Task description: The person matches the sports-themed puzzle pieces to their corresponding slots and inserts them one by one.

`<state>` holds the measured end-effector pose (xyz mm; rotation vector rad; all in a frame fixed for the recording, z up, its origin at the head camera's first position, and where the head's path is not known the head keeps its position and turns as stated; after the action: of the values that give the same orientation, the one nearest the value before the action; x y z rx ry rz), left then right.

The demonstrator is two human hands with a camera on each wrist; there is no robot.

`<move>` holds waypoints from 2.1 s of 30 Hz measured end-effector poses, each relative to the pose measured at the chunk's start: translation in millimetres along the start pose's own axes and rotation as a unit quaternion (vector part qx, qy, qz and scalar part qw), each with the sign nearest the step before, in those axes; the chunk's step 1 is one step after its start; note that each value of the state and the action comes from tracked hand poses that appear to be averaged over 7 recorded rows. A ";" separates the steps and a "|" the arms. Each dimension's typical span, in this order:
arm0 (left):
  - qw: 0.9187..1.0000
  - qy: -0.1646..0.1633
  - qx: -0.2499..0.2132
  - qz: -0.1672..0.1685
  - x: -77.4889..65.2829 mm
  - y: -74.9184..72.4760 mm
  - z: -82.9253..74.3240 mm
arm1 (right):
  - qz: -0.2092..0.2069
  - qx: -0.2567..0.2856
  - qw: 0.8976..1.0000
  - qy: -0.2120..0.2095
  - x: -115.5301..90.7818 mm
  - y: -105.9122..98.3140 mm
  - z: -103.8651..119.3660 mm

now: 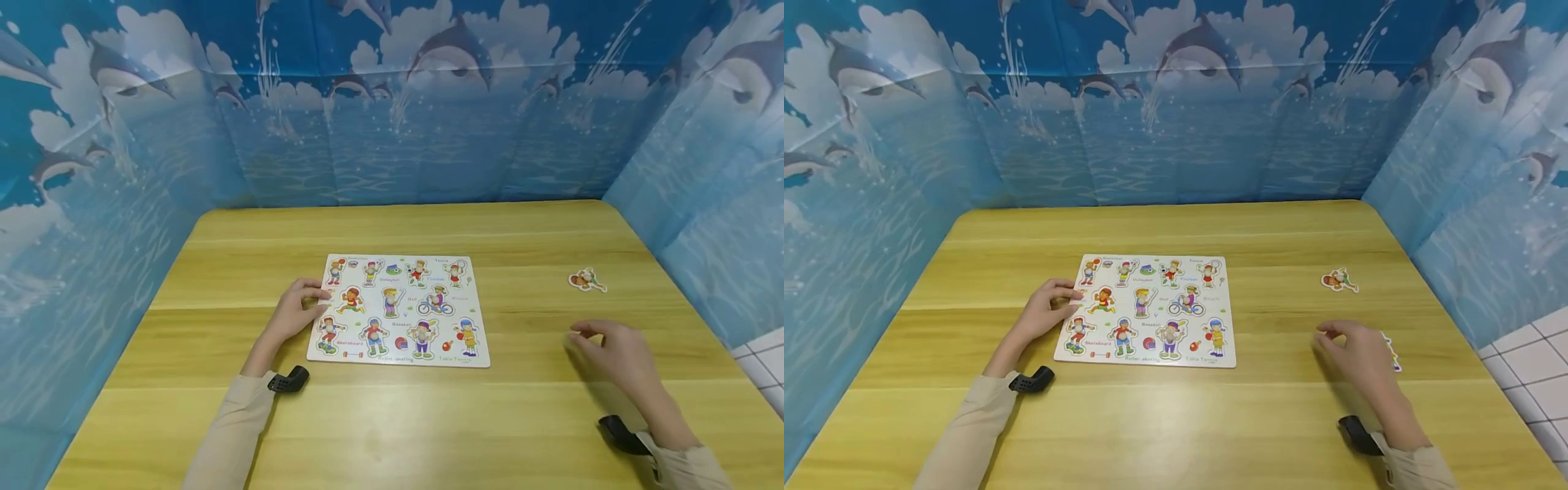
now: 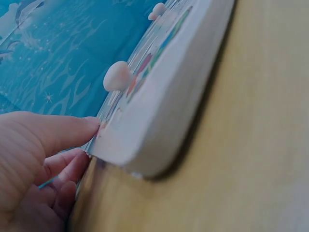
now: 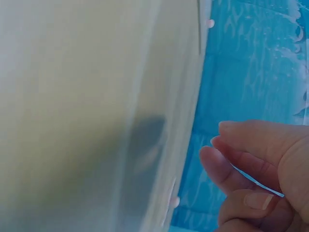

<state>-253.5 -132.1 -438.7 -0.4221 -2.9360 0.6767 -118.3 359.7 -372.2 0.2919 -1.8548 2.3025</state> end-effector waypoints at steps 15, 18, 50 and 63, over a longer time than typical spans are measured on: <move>0.999 -0.051 0.013 -0.006 -10.0 11.5 -16.9 | 0.098 -0.023 0.992 0.077 -21.6 -13.4 -61.8; 0.998 -0.056 0.012 -0.011 -10.8 10.5 -16.6 | 0.108 -0.036 0.989 0.093 -23.1 -15.6 -73.1; 0.998 -0.051 -0.022 -0.019 -9.7 1.2 -5.6 | 0.163 -0.070 0.980 0.092 -4.8 -5.3 -109.4; 0.998 -0.055 -0.031 -0.020 -10.8 0.5 -6.0 | 0.184 -0.065 0.977 0.089 -0.2 -7.9 -105.9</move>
<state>-242.1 -132.3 -434.0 -0.3400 -3.0660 0.6255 -120.9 464.9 -386.7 -0.2927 -2.0941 2.3153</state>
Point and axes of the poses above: each hand's wrist, its own x-axis towards the middle knuckle, its own y-axis out of the palm, z = x × y, the point moved 4 cm from there along x, towards the middle knuckle, and after that the axes turned 12 degrees about -x, right-handed, at the moved point
